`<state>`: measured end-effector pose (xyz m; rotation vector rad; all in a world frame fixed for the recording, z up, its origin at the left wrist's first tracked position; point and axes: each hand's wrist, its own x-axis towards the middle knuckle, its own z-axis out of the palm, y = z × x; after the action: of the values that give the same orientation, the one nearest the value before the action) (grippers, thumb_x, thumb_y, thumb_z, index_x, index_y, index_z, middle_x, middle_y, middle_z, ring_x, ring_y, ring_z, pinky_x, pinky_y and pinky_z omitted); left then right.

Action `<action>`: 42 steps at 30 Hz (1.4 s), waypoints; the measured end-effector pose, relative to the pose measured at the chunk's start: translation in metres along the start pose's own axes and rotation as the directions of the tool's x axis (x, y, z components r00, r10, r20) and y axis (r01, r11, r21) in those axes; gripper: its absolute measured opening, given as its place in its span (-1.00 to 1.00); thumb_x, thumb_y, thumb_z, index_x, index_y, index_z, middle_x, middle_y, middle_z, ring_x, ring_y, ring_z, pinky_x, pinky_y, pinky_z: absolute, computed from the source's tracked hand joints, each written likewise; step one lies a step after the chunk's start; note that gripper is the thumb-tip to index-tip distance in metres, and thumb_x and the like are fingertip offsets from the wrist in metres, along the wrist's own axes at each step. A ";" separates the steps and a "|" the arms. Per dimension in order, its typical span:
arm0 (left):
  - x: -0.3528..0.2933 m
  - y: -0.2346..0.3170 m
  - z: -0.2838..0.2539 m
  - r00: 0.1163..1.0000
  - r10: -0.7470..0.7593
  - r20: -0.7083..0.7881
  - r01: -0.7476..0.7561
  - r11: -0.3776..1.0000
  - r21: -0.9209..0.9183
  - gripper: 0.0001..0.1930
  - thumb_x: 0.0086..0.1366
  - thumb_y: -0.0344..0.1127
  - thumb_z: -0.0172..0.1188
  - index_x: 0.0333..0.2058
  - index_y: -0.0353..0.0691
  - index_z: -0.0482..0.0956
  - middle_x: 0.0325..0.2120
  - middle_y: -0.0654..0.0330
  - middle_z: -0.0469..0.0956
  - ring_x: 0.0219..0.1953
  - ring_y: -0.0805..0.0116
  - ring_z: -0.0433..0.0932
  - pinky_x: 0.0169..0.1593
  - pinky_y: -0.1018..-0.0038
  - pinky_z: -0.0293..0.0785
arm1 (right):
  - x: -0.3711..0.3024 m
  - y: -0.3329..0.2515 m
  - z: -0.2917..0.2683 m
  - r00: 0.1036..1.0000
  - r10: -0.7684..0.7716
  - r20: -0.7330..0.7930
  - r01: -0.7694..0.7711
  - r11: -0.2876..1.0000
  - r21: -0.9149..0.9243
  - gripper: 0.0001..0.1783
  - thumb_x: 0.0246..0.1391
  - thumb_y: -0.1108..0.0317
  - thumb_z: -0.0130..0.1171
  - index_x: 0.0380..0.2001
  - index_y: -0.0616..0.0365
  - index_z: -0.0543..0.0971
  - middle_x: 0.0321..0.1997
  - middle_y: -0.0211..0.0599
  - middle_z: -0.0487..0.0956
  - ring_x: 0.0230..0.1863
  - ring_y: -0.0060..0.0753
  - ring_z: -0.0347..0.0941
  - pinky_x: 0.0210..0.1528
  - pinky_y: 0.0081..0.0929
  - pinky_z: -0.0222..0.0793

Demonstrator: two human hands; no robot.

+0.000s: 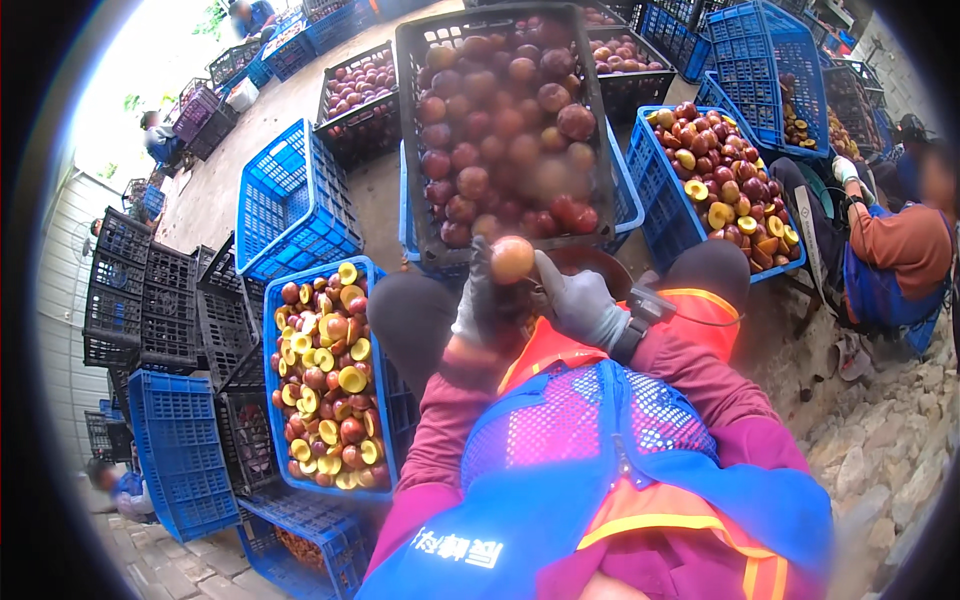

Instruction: Peeling and pitting plums and placing them in a bucket.

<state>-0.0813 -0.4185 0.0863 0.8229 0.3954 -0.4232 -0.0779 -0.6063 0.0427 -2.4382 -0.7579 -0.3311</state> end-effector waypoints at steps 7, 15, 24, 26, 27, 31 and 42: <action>-0.017 0.028 0.017 1.000 0.018 -0.015 -0.021 0.973 -0.229 -0.31 0.54 0.52 -0.16 -0.29 -0.03 0.50 -0.71 0.37 0.31 -0.72 0.42 0.33 -0.62 0.48 0.23 | -0.027 0.019 -0.029 0.998 0.030 0.060 -0.035 0.995 0.094 -0.27 0.29 0.10 0.38 0.38 0.28 0.43 -0.39 0.04 0.67 -0.47 0.09 0.66 -0.39 -0.07 0.56; -0.032 0.011 0.037 0.925 0.356 0.135 -0.373 0.919 0.132 -0.45 0.62 0.24 0.00 -0.01 -0.21 0.59 -0.30 0.18 0.60 -0.33 0.34 0.56 -0.22 0.37 0.50 | 0.043 -0.035 -0.091 0.864 0.433 0.257 -0.426 0.355 0.832 -0.45 0.37 0.09 0.42 0.23 0.24 0.61 -0.15 -0.45 0.71 -0.29 -0.72 0.59 -0.26 -0.69 0.52; 0.044 -0.073 -0.034 0.904 0.413 0.105 -0.426 0.880 0.208 -0.58 0.61 0.21 0.13 -0.11 -0.04 0.60 -0.35 0.40 0.58 -0.37 0.58 0.52 -0.31 0.51 0.50 | 0.013 -0.019 0.003 0.821 0.562 0.099 -0.416 0.471 0.778 -0.53 0.22 -0.04 0.52 -0.29 0.24 0.77 -0.38 -0.32 0.76 -0.37 -0.52 0.66 -0.28 -0.44 0.56; 0.040 -0.067 -0.035 0.983 0.163 0.085 -0.174 0.976 0.132 -0.56 0.58 0.26 0.12 -0.11 0.00 0.62 -0.38 0.43 0.58 -0.42 0.57 0.52 -0.38 0.54 0.45 | 0.005 -0.007 0.014 0.835 0.549 0.014 -0.435 0.646 0.628 -0.45 0.17 -0.15 0.52 -0.34 0.22 0.77 -0.45 -0.21 0.76 -0.42 -0.42 0.69 -0.30 -0.38 0.57; 0.033 -0.062 -0.036 0.996 0.044 0.083 -0.056 0.987 0.148 -0.54 0.57 0.29 0.11 -0.10 0.01 0.63 -0.39 0.46 0.57 -0.45 0.57 0.52 -0.43 0.57 0.41 | 0.005 -0.011 0.014 0.852 0.519 -0.059 -0.394 0.713 0.580 -0.41 0.09 -0.23 0.51 -0.40 0.18 0.76 -0.51 -0.11 0.70 -0.45 -0.15 0.71 -0.31 -0.26 0.59; 0.032 -0.066 -0.045 0.989 -0.081 0.121 0.071 0.994 0.085 -0.62 0.48 0.16 0.18 -0.06 0.00 0.66 -0.39 0.38 0.60 -0.45 0.45 0.56 -0.45 0.49 0.40 | 0.008 -0.016 0.000 0.935 0.331 -0.130 -0.296 0.927 0.232 -0.51 0.07 -0.14 0.48 -0.47 0.13 0.72 -0.57 -0.15 0.64 -0.49 0.03 0.64 -0.34 -0.13 0.57; 0.010 -0.027 -0.033 0.793 0.361 0.490 -0.597 0.300 0.744 -0.50 0.11 -0.45 0.34 0.09 -0.31 0.56 -0.09 0.03 0.67 -0.10 0.04 0.68 0.03 0.21 0.61 | 0.036 0.008 -0.036 0.817 0.434 0.380 -0.490 0.174 0.854 -0.53 0.50 -0.06 0.18 -0.06 0.19 0.69 -0.40 -0.44 0.62 -0.56 -0.66 0.47 -0.54 -0.62 0.38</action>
<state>-0.0923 -0.4118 0.0446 1.8565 -0.4015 -0.0963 -0.0467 -0.6166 0.0819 -1.3621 -0.0414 0.3759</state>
